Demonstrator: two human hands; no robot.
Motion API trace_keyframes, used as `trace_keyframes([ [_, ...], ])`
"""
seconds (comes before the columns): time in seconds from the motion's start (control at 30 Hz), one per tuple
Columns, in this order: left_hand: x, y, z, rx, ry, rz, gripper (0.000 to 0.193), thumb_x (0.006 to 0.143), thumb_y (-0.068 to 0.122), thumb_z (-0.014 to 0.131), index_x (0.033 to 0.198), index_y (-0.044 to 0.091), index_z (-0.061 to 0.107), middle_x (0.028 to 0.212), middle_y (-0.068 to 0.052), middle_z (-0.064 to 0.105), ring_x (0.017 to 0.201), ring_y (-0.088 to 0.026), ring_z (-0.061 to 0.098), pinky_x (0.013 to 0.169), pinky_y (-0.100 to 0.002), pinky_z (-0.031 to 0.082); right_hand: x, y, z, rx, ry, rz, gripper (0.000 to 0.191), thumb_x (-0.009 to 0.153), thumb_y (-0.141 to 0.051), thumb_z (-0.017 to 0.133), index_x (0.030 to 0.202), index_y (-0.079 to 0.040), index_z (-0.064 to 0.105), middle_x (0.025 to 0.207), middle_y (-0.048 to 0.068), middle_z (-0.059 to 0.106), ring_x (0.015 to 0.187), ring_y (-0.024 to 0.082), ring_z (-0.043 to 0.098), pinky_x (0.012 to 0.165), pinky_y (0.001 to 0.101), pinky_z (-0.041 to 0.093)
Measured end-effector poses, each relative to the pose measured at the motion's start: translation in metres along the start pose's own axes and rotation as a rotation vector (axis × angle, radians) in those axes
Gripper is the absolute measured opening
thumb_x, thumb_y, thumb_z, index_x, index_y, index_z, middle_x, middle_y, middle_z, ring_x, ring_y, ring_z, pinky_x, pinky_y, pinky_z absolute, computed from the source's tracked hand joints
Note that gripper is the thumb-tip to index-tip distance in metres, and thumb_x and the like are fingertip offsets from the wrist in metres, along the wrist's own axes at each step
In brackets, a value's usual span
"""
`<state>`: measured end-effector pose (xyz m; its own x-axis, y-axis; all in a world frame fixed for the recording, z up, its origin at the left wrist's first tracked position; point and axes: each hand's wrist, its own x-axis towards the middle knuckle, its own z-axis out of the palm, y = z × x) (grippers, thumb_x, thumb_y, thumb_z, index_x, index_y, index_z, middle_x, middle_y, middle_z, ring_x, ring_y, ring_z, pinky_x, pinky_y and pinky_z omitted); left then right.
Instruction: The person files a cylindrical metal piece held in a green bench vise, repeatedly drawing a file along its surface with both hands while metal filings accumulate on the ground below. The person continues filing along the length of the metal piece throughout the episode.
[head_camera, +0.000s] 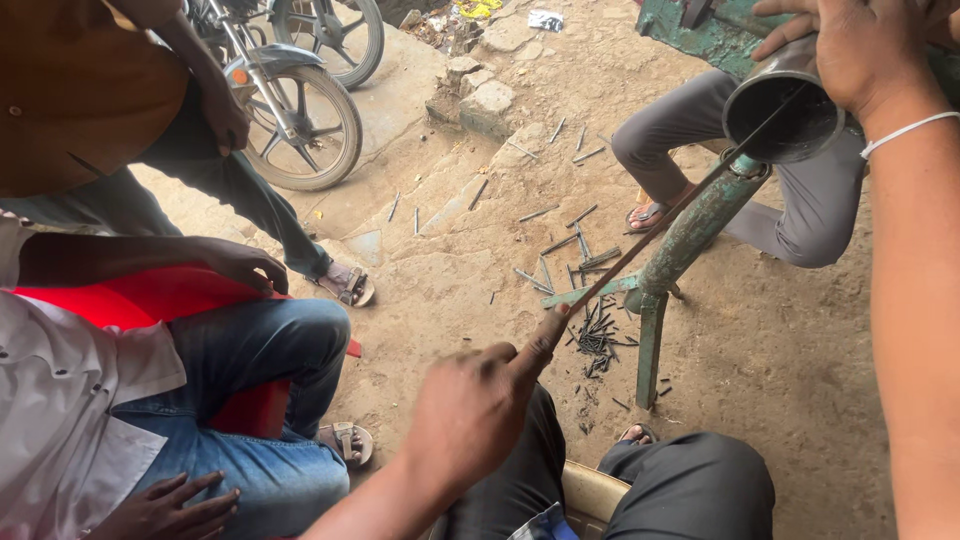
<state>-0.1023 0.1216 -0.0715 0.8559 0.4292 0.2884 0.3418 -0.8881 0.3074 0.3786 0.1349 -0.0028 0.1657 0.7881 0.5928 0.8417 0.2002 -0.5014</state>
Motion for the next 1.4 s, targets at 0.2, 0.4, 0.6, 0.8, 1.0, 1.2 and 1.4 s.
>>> trace_keyframes([
  [0.2, -0.008, -0.002, 0.028, -0.034, -0.086, -0.082, 0.079, 0.089, 0.011, 0.058, 0.162, 0.022, 0.029, 0.076, -0.01, 0.067, 0.058, -0.033, 0.066, 0.054, -0.047, 0.053, 0.001, -0.018, 0.002, 0.026, 0.005, 0.018, 0.065, 0.123, -0.048, 0.028, 0.148, 0.008, 0.052, 0.13, 0.028, 0.067, 0.097, 0.034, 0.072, 0.078, 0.0358, 0.057],
  [0.4, -0.004, 0.012, 0.017, 0.021, -0.133, -0.046, 0.086, 0.083, 0.008, 0.057, 0.163, 0.018, 0.026, 0.08, -0.013, 0.067, 0.062, -0.03, 0.068, 0.055, -0.046, 0.053, -0.01, -0.012, -0.001, 0.018, 0.052, 0.096, 0.069, 0.119, -0.056, 0.032, 0.141, 0.005, 0.055, 0.131, 0.023, 0.068, 0.099, 0.03, 0.072, 0.079, 0.0353, 0.06],
  [0.6, 0.078, 0.035, 0.039, -0.007, -0.008, 0.015, 0.065, 0.098, 0.015, 0.052, 0.16, 0.01, 0.033, 0.075, -0.013, 0.067, 0.058, -0.031, 0.068, 0.051, -0.047, 0.053, -0.02, -0.004, 0.002, 0.142, 0.096, -0.062, 0.045, 0.129, -0.034, 0.044, 0.139, 0.009, 0.055, 0.127, 0.023, 0.066, 0.109, 0.027, 0.069, 0.092, 0.034, 0.061],
  [0.8, 0.246, 0.058, 0.114, -0.025, 0.203, 0.106, 0.057, 0.099, 0.02, 0.05, 0.152, 0.001, 0.041, 0.073, -0.008, 0.072, 0.062, -0.025, 0.073, 0.051, -0.042, 0.055, -0.009, -0.006, 0.0, 0.14, 0.02, 0.056, 0.045, 0.126, -0.033, 0.041, 0.136, 0.008, 0.055, 0.122, 0.022, 0.07, 0.101, 0.025, 0.069, 0.087, 0.0337, 0.058],
  [1.0, 0.197, 0.055, 0.082, -0.032, 0.187, 0.03, 0.068, 0.093, 0.015, 0.053, 0.158, 0.014, 0.033, 0.073, -0.009, 0.068, 0.055, -0.027, 0.068, 0.043, -0.044, 0.052, 0.009, 0.022, 0.002, 0.055, -0.098, 0.188, 0.056, 0.128, -0.036, 0.03, 0.127, 0.01, 0.061, 0.125, 0.023, 0.071, 0.105, 0.027, 0.072, 0.089, 0.0331, 0.057],
  [1.2, 0.026, 0.014, 0.036, -0.047, -0.037, 0.005, 0.085, 0.085, 0.004, 0.056, 0.164, 0.018, 0.027, 0.071, -0.012, 0.063, 0.052, -0.031, 0.062, 0.045, -0.048, 0.048, 0.002, 0.039, 0.002, 0.06, -0.056, 0.094, 0.055, 0.128, -0.034, 0.03, 0.13, 0.014, 0.057, 0.124, 0.025, 0.07, 0.104, 0.03, 0.072, 0.085, 0.0345, 0.058],
  [1.4, 0.069, 0.028, 0.041, -0.02, -0.043, -0.006, 0.078, 0.09, 0.005, 0.052, 0.163, 0.016, 0.029, 0.063, -0.011, 0.059, 0.046, -0.029, 0.06, 0.04, -0.047, 0.046, 0.001, 0.019, 0.002, 0.051, -0.021, 0.076, 0.056, 0.131, -0.036, 0.032, 0.127, 0.014, 0.057, 0.124, 0.025, 0.071, 0.104, 0.031, 0.073, 0.087, 0.0355, 0.059],
])
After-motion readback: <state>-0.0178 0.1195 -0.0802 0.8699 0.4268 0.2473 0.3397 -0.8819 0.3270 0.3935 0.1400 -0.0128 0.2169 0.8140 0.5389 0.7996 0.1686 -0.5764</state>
